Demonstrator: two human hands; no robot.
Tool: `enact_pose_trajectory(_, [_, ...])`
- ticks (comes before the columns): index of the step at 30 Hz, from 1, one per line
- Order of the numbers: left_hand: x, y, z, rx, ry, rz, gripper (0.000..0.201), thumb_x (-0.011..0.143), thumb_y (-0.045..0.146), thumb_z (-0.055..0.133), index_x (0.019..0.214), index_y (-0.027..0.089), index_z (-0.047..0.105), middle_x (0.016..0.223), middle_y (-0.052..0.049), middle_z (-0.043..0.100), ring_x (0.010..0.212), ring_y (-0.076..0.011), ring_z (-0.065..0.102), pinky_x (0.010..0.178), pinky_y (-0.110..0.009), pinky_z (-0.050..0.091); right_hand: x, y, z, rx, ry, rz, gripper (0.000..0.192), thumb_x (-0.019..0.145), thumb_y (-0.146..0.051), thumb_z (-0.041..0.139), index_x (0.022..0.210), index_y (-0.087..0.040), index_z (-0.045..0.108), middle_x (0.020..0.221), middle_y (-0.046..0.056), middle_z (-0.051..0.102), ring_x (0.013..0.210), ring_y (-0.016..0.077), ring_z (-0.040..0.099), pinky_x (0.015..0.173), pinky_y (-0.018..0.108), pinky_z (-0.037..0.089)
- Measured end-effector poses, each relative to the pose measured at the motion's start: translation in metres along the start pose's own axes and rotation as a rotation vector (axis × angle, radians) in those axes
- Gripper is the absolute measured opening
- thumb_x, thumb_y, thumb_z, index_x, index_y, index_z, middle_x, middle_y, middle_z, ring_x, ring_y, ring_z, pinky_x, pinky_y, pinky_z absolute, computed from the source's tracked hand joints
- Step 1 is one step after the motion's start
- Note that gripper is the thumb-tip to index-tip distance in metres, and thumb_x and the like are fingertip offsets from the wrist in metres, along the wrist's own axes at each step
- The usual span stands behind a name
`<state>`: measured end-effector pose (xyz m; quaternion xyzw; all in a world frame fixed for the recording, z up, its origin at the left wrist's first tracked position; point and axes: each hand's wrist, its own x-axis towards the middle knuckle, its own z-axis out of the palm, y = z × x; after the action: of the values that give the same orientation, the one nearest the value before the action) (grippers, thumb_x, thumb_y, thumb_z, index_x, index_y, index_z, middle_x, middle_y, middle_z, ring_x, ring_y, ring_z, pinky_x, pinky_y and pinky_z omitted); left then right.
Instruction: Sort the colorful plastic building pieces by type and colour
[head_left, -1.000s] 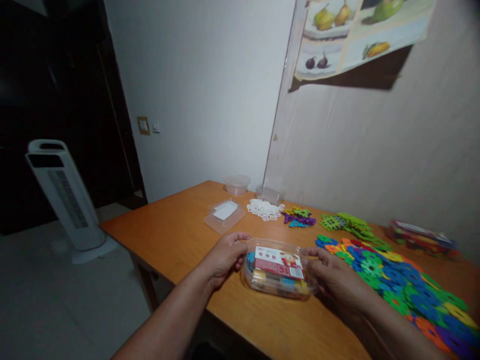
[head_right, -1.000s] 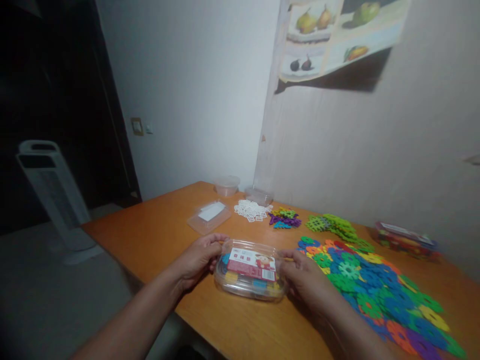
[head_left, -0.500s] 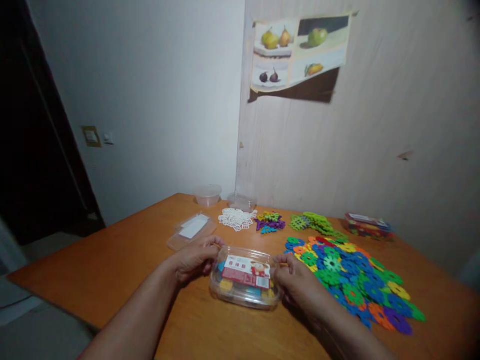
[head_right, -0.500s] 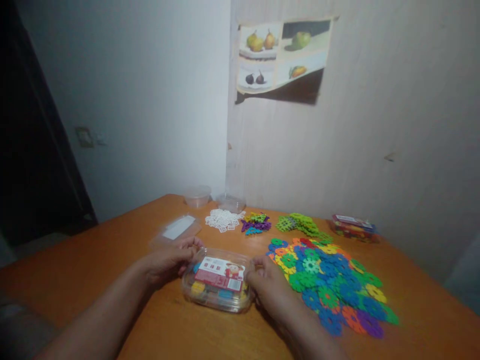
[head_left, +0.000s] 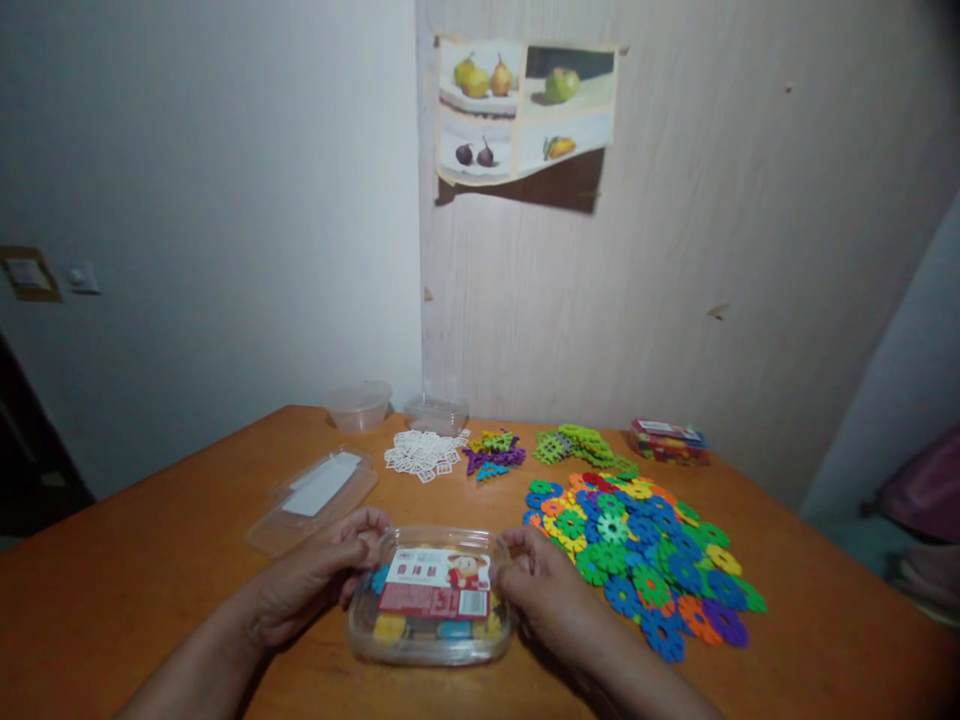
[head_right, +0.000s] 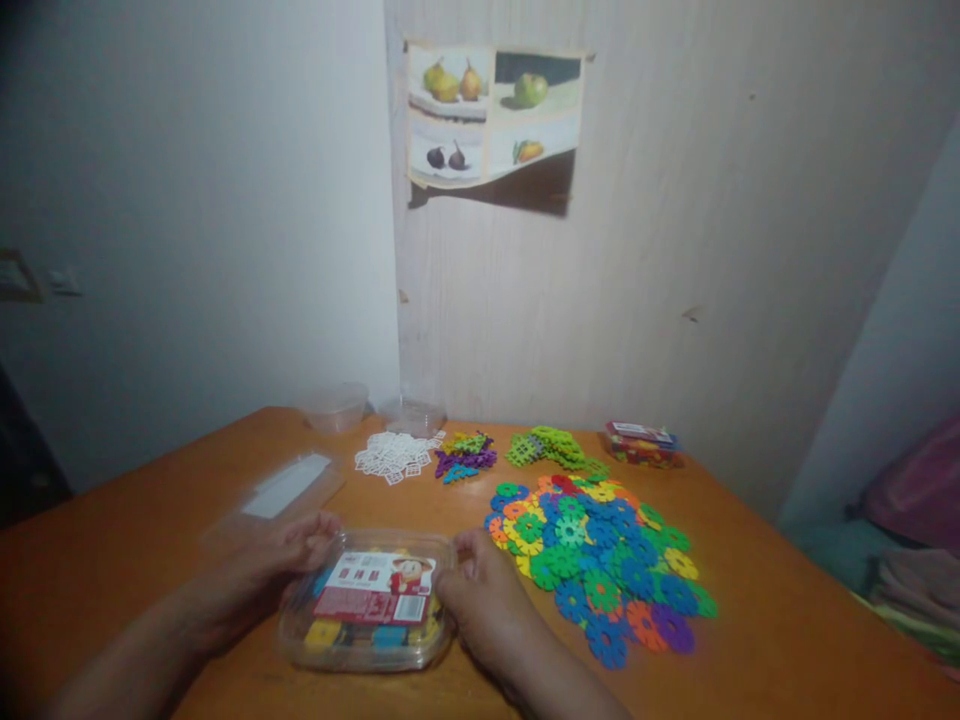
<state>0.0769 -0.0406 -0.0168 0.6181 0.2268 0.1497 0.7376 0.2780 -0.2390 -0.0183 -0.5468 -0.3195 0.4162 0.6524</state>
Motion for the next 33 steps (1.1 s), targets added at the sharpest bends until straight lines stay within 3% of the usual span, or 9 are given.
enact_pose_trajectory(5, [-0.002, 0.005, 0.005, -0.004, 0.032, -0.022, 0.041, 0.07, 0.037, 0.078, 0.099, 0.018, 0.057, 0.073, 0.002, 0.057, 0.059, -0.0107, 0.048, 0.053, -0.022, 0.034, 0.001, 0.006, -0.003, -0.051, 0.021, 0.011, 0.024, 0.074, -0.027, 0.069, 0.091, -0.02, 0.054, 0.065, -0.004, 0.065, 0.056, 0.0125, 0.058, 0.055, 0.023, 0.043])
enact_pose_trajectory(14, [-0.002, 0.006, 0.006, 0.007, 0.044, -0.023, 0.043, 0.068, 0.042, 0.08, 0.098, 0.018, 0.059, 0.074, 0.001, 0.057, 0.06, -0.0112, 0.05, 0.055, -0.022, 0.036, 0.004, 0.013, -0.005, 0.007, -0.026, -0.039, 0.021, 0.08, -0.028, 0.069, 0.092, -0.02, 0.054, 0.079, 0.0, 0.068, 0.075, 0.019, 0.068, 0.066, 0.028, 0.05])
enact_pose_trajectory(25, [0.003, -0.002, 0.001, -0.029, -0.029, 0.024, 0.035, 0.073, 0.029, 0.074, 0.1, 0.018, 0.054, 0.071, 0.005, 0.053, 0.05, -0.0051, 0.037, 0.048, -0.019, 0.024, -0.004, 0.003, -0.006, -0.065, -0.034, 0.025, 0.036, 0.075, -0.046, 0.077, 0.089, -0.021, 0.056, 0.055, -0.008, 0.052, 0.047, 0.0103, 0.049, 0.051, 0.022, 0.042])
enact_pose_trajectory(33, [0.004, -0.003, 0.001, -0.047, -0.031, 0.02, 0.035, 0.069, 0.021, 0.07, 0.1, 0.018, 0.053, 0.069, 0.006, 0.055, 0.046, -0.0044, 0.039, 0.044, -0.019, 0.023, -0.005, 0.01, -0.006, -0.012, -0.044, 0.056, 0.044, 0.076, -0.058, 0.073, 0.093, -0.023, 0.053, 0.061, -0.003, 0.062, 0.054, 0.016, 0.059, 0.053, 0.025, 0.043])
